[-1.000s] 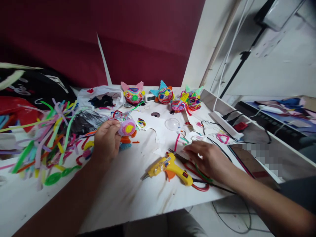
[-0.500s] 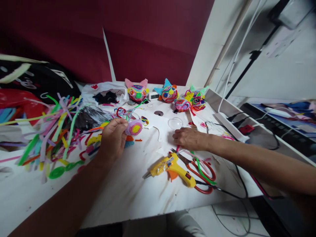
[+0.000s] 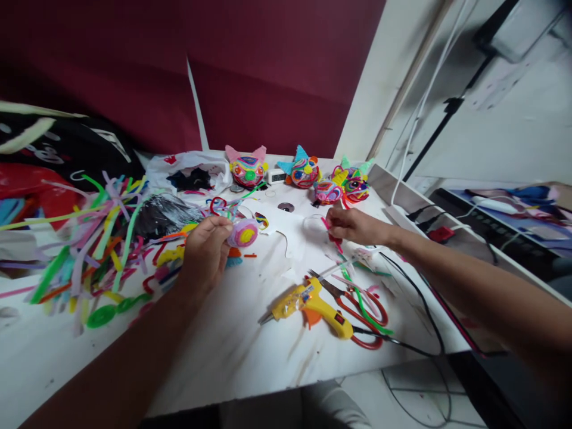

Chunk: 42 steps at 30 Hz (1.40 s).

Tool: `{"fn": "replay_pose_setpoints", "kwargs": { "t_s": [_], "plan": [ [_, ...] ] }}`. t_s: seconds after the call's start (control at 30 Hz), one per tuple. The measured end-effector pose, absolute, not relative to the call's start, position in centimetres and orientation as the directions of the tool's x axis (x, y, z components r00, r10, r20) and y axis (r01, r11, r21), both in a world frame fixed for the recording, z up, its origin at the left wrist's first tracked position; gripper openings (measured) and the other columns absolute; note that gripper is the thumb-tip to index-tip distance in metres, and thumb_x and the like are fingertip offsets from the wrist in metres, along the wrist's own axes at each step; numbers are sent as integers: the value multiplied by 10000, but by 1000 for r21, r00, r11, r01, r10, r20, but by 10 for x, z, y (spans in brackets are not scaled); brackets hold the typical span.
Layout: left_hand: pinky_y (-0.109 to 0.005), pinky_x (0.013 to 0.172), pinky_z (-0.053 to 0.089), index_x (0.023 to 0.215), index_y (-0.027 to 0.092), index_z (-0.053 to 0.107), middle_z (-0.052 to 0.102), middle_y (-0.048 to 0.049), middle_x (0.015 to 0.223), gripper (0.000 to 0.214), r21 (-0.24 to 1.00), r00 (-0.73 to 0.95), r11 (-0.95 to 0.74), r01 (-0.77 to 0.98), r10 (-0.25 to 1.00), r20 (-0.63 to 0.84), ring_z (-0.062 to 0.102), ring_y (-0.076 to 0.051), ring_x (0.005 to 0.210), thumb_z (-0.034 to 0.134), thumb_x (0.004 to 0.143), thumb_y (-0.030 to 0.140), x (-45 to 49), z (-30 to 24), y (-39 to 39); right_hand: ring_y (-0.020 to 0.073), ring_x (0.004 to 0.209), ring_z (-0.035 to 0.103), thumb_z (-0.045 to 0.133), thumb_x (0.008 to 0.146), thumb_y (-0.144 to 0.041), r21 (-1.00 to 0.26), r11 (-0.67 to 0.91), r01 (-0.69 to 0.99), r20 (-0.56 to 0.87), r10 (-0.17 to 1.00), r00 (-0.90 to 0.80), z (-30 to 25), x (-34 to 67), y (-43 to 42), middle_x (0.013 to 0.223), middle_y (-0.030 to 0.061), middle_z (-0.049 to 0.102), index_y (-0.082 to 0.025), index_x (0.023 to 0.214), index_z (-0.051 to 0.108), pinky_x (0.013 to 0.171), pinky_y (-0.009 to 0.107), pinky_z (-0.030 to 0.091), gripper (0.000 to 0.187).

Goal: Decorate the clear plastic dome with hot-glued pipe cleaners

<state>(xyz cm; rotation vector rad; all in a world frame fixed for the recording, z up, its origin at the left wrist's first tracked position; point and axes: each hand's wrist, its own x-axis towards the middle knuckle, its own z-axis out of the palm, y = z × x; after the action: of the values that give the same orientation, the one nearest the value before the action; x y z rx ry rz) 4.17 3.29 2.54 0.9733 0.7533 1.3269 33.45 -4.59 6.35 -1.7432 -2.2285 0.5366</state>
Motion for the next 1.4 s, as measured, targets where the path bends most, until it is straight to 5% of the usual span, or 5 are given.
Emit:
{"fn": "replay_pose_setpoints", "kwargs": {
  "t_s": [0.13, 0.3, 0.53, 0.73, 1.4],
  "plan": [
    [-136, 415, 387, 671, 151, 601, 515, 46, 550, 99, 903, 108, -29, -429, 991, 83, 464, -49, 463, 649, 606, 95, 43, 24, 33, 104, 477, 536, 396, 930, -332, -614, 61, 787, -37, 994, -106, 60, 346, -70, 608, -17, 597, -228, 842, 358, 460, 224, 412, 141],
    [-156, 502, 460, 691, 138, 590, 558, 29, 607, 107, 898, 138, -17, -439, 987, 87, 527, -64, 533, 646, 618, 82, 47, 24, 27, 107, 455, 506, 417, 920, -501, -667, -43, 744, -52, 999, 11, 45, 358, -108, 566, -23, 571, -200, 897, 456, 438, 230, 396, 304],
    [-183, 488, 466, 689, 140, 585, 568, 25, 614, 116, 901, 172, -20, -433, 979, 105, 535, -84, 539, 646, 612, 78, 49, 20, 25, 176, 743, 593, 553, 862, -417, -488, -34, 872, 83, 993, 85, 35, 355, -149, 896, 97, 682, -166, 899, 660, 694, 307, 451, 275],
    [-141, 419, 390, 686, 136, 592, 555, 36, 606, 101, 905, 178, -26, -424, 978, 111, 486, -52, 484, 624, 625, 63, 51, 20, 24, 161, 645, 569, 519, 890, -379, -399, -36, 916, -2, 999, 38, 20, 326, -170, 750, 54, 665, -178, 807, 673, 611, 276, 414, 266],
    [-132, 342, 224, 704, 159, 591, 493, 66, 536, 154, 950, 221, 19, -311, 974, 53, 355, -24, 397, 703, 599, 157, 48, 15, 24, 173, 699, 590, 488, 867, -259, -200, -164, 966, 46, 983, 177, 8, 350, -151, 851, 81, 664, -176, 820, 646, 636, 269, 388, 184]
  ]
}}
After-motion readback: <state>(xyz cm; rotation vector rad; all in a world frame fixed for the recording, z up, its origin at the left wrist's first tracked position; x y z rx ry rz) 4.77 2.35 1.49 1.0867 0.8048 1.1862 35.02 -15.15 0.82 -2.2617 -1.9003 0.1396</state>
